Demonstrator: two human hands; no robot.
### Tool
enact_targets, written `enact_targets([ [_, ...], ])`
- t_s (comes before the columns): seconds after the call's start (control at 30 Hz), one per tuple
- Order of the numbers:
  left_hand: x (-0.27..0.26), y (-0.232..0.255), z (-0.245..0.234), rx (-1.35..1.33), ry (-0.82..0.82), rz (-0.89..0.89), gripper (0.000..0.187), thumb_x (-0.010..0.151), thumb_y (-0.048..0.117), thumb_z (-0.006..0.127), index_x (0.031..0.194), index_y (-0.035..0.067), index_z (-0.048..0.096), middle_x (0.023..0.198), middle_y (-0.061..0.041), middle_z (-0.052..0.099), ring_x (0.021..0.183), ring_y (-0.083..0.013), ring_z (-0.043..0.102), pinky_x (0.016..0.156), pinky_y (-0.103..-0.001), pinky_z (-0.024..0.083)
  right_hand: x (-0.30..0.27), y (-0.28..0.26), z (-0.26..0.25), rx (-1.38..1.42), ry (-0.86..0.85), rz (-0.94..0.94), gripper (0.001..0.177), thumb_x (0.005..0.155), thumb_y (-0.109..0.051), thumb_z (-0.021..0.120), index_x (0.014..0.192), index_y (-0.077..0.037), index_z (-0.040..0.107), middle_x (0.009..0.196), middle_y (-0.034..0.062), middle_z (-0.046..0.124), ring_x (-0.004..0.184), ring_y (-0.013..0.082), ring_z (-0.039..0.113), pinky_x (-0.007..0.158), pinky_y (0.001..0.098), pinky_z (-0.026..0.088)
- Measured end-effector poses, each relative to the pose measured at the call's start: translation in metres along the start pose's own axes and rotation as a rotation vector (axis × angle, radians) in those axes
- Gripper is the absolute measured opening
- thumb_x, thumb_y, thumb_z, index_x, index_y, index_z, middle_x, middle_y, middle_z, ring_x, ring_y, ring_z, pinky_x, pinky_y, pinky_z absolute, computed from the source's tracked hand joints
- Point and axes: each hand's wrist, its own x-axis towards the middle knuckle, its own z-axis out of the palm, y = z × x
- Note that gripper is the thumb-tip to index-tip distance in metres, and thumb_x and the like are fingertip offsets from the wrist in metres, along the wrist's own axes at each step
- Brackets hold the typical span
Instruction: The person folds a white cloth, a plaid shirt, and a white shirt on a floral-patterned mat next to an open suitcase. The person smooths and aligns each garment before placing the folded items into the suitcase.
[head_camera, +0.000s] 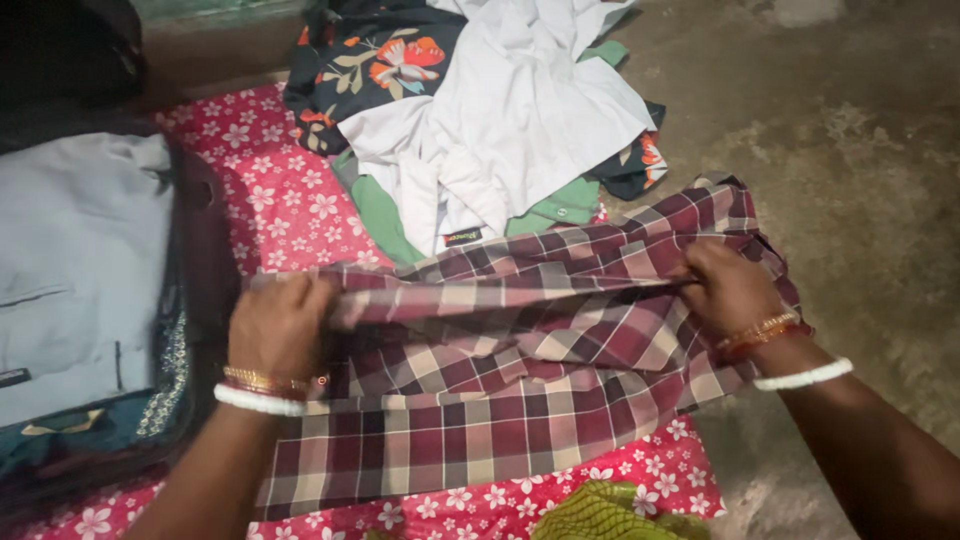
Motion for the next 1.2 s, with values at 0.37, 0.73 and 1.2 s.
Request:
enact_targets([
  [0.37, -0.124, 0.039, 0.056, -0.141, -0.645, -0.002, 0.061, 0.083, 0.033, 0.066, 0.141, 0.022, 0.052, 0.136, -0.008, 0.055, 0.129, -0.0291, 0.048, 0.108, -0.049, 0.033, -0.043, 0.012, 0.01, -0.265, -0.278, -0.05, 0.023, 0.078, -0.014, 0.072, 0.101, -0.017, 0.069, 0.108, 0.0052, 0.065, 0.104, 0.0297, 0.064, 0.089, 0.0423, 0.053],
  [0.73, -0.048, 0.113, 0.078, -0.116, -0.365, 0.027, 0.071, 0.093, 0.057, 0.044, 0.156, 0.027, 0.03, 0.165, 0.0, 0.024, 0.153, -0.0282, 0.014, 0.121, -0.057, 0.013, -0.026, -0.081, 0.065, -0.206, -0.131, -0.198, 0.057, 0.09, -0.043, 0.06, 0.143, -0.026, 0.051, 0.156, 0.0092, 0.044, 0.144, 0.0316, 0.038, 0.119, 0.0502, 0.027],
  [1.2, -0.063, 0.096, 0.107, -0.225, -0.465, -0.278, 0.069, 0.095, 0.06, 0.045, 0.156, 0.032, 0.029, 0.167, 0.004, 0.022, 0.156, -0.0211, 0.011, 0.126, -0.053, 0.005, -0.022, -0.052, 0.083, -0.291, -0.205, -0.156, 0.065, 0.089, -0.051, 0.059, 0.147, -0.024, 0.048, 0.159, 0.0074, 0.035, 0.15, 0.032, 0.022, 0.119, 0.0551, 0.014],
])
